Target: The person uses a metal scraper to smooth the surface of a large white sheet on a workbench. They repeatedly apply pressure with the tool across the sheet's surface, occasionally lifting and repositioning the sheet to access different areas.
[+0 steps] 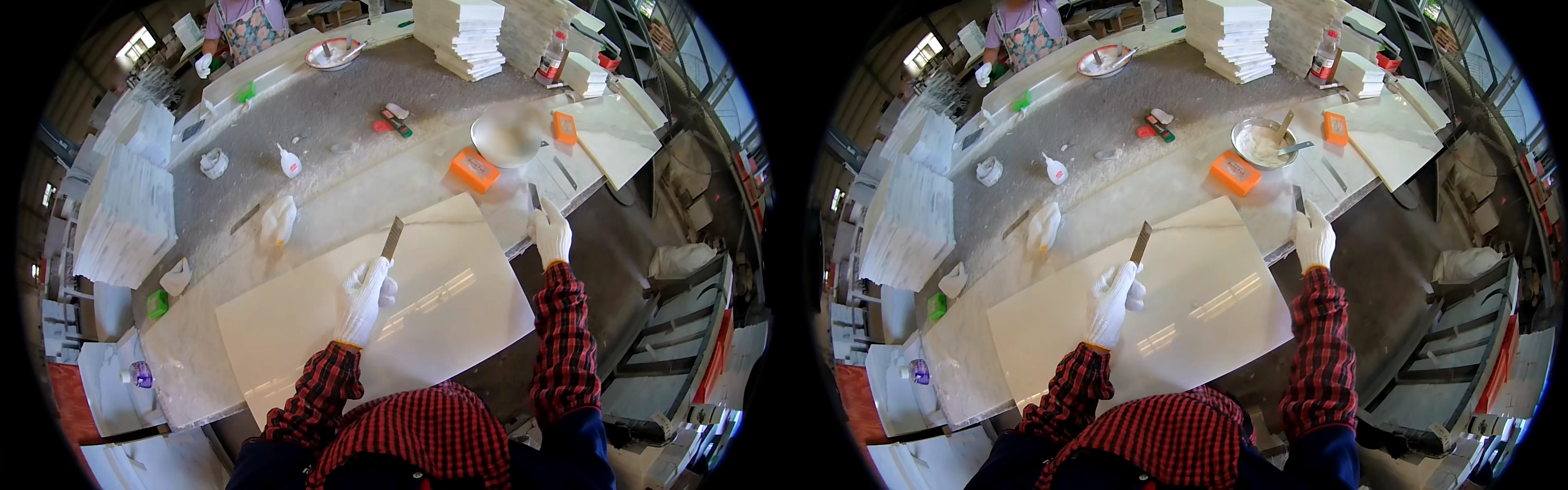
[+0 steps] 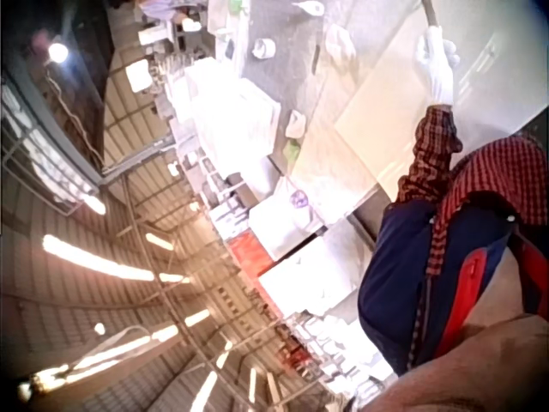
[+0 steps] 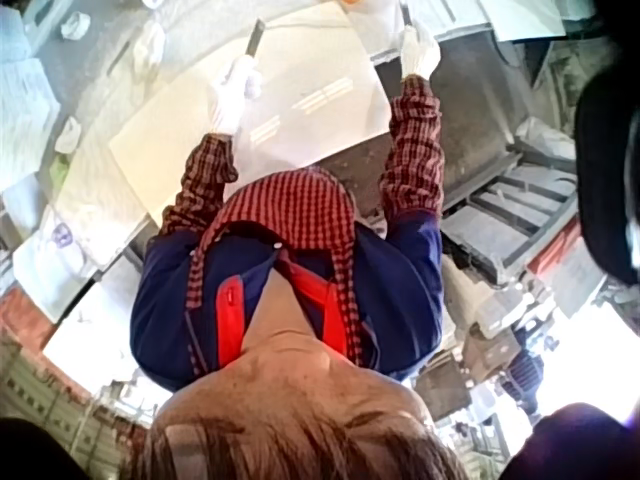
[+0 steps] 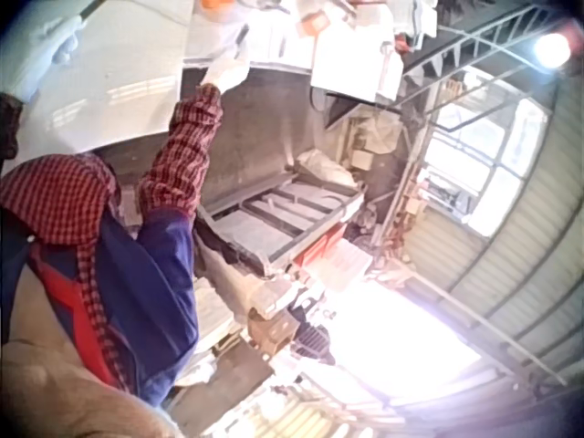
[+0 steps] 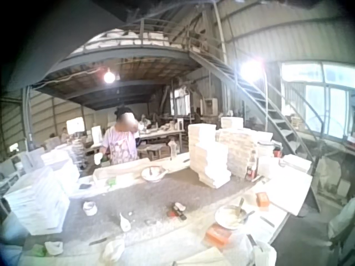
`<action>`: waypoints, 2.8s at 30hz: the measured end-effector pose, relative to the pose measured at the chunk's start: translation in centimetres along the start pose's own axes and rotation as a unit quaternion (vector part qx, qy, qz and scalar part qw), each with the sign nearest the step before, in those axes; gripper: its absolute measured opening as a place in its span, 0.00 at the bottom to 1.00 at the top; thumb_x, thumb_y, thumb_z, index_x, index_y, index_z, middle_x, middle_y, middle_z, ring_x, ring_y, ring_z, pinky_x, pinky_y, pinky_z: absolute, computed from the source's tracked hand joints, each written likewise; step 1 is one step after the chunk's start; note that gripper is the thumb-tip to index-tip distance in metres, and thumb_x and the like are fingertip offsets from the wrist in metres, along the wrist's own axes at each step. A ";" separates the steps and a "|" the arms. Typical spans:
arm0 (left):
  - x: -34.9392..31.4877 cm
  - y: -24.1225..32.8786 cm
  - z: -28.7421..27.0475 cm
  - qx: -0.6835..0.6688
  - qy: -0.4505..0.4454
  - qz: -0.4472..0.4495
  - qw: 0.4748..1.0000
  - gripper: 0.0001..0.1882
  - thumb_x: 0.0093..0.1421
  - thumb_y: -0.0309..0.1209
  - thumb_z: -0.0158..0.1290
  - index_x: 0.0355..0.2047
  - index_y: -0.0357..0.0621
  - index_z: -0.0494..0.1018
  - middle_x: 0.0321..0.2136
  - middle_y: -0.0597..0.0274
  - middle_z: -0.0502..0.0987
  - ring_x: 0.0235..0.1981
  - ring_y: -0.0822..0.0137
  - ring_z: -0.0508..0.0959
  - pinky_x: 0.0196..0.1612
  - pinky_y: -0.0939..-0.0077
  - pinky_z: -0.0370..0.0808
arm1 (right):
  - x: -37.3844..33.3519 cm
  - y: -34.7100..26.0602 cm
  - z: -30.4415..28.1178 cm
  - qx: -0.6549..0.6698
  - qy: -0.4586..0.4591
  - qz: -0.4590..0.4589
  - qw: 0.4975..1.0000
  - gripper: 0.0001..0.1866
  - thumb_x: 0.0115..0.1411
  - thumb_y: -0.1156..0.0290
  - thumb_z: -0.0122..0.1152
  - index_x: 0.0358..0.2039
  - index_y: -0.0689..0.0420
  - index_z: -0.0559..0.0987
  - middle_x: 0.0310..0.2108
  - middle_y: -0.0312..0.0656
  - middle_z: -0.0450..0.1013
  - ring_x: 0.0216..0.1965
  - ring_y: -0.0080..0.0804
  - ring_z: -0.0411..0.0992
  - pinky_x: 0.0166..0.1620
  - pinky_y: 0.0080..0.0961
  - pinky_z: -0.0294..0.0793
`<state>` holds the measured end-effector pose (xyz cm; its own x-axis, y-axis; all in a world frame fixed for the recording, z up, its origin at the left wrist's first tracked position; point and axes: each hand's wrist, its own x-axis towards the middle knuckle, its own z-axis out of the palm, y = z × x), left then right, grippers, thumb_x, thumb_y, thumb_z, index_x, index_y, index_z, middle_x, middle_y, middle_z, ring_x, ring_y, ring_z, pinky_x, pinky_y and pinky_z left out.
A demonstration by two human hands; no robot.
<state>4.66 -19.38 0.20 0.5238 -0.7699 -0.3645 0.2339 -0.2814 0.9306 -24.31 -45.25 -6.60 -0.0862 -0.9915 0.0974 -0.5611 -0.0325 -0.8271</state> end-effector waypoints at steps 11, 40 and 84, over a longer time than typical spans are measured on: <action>-2.3 -1.7 3.6 0.066 -0.060 -0.024 0.996 0.16 0.73 0.42 0.55 0.48 0.42 0.81 0.24 0.66 0.80 0.24 0.78 0.79 0.29 0.79 0.76 | -15.5 -11.3 -2.2 0.046 -0.304 0.172 0.936 0.22 0.69 0.53 0.59 0.43 0.62 0.86 0.28 0.43 0.81 0.29 0.21 0.77 0.34 0.24 0.75; 14.4 -0.1 -2.7 0.589 -0.057 0.432 0.681 0.35 0.71 0.51 0.48 0.72 0.47 0.62 0.73 0.49 0.61 0.74 0.42 0.57 0.75 0.46 0.52 | -16.6 -5.2 -3.7 0.180 -0.081 0.145 0.970 0.15 0.71 0.64 0.56 0.40 0.64 0.83 0.27 0.37 0.77 0.28 0.20 0.71 0.33 0.23 0.70; 16.1 0.3 -1.6 0.556 -0.018 0.433 0.710 0.28 0.66 0.43 0.56 0.62 0.40 0.72 0.63 0.48 0.71 0.68 0.42 0.65 0.70 0.46 0.60 | -8.4 -11.5 9.4 -0.195 -0.162 -0.155 0.955 0.20 0.64 0.64 0.60 0.57 0.44 0.80 0.42 0.50 0.80 0.41 0.54 0.78 0.42 0.47 0.77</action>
<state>14.51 -30.96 -5.44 0.0516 -0.9380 0.3427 -0.9636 0.0433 0.2637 -9.35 -37.74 -3.10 0.3583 -0.9306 0.0752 -0.7873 -0.3444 -0.5114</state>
